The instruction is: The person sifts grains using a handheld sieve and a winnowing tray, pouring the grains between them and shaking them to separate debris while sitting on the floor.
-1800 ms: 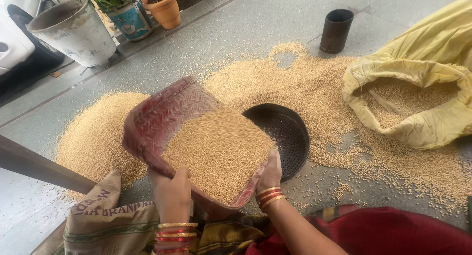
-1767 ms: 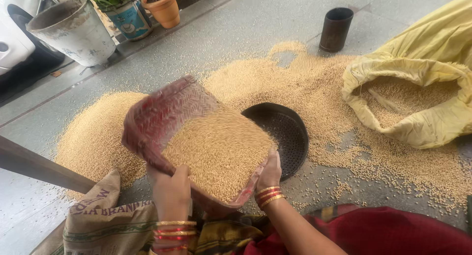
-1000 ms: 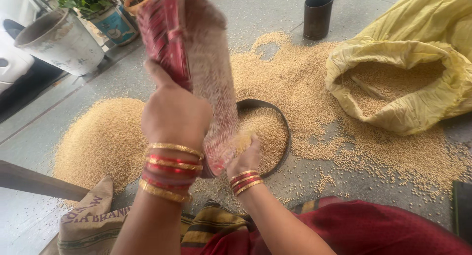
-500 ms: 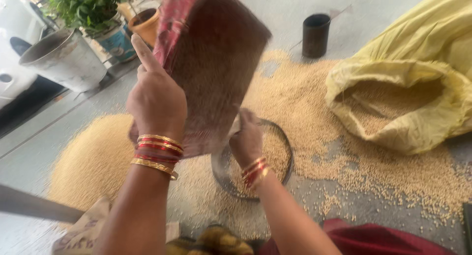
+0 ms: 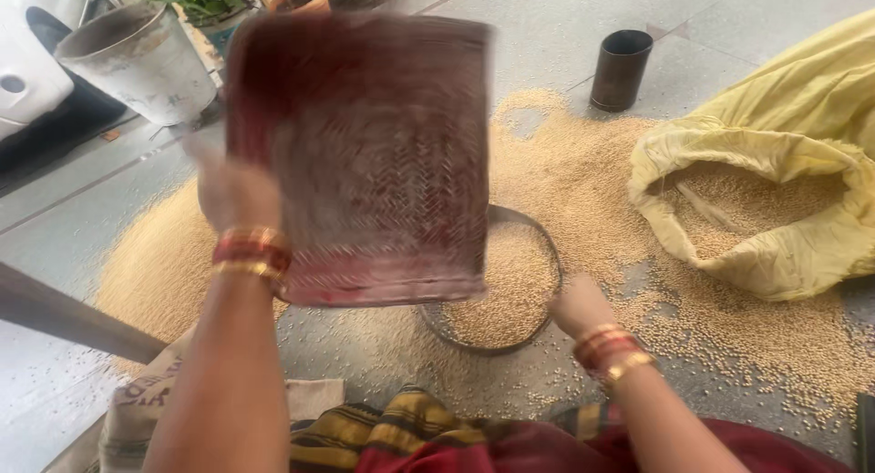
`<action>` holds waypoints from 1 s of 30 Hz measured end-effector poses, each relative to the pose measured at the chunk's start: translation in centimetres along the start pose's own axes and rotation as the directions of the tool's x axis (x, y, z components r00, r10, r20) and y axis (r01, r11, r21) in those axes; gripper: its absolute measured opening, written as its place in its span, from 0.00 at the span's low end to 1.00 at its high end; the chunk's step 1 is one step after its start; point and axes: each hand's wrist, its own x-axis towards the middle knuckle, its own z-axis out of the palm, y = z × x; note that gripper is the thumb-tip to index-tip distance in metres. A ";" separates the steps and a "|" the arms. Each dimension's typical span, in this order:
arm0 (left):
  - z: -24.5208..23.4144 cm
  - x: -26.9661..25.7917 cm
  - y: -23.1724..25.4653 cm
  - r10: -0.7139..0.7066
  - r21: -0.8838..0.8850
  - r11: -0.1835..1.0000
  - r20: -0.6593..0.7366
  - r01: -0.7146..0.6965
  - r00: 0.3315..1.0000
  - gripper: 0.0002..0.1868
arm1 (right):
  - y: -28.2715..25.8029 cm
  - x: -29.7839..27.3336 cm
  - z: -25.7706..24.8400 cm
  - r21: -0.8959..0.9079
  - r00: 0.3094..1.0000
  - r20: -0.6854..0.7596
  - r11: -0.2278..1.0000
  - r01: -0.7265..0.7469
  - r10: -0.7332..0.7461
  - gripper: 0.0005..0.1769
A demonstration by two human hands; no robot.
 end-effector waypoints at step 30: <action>8.5 -18.5 -9.6 -0.284 -0.225 0.274 0.910 0.935 0.302 0.39 | 1.5 5.3 3.2 0.723 0.962 0.237 0.637 -0.267 0.134 0.04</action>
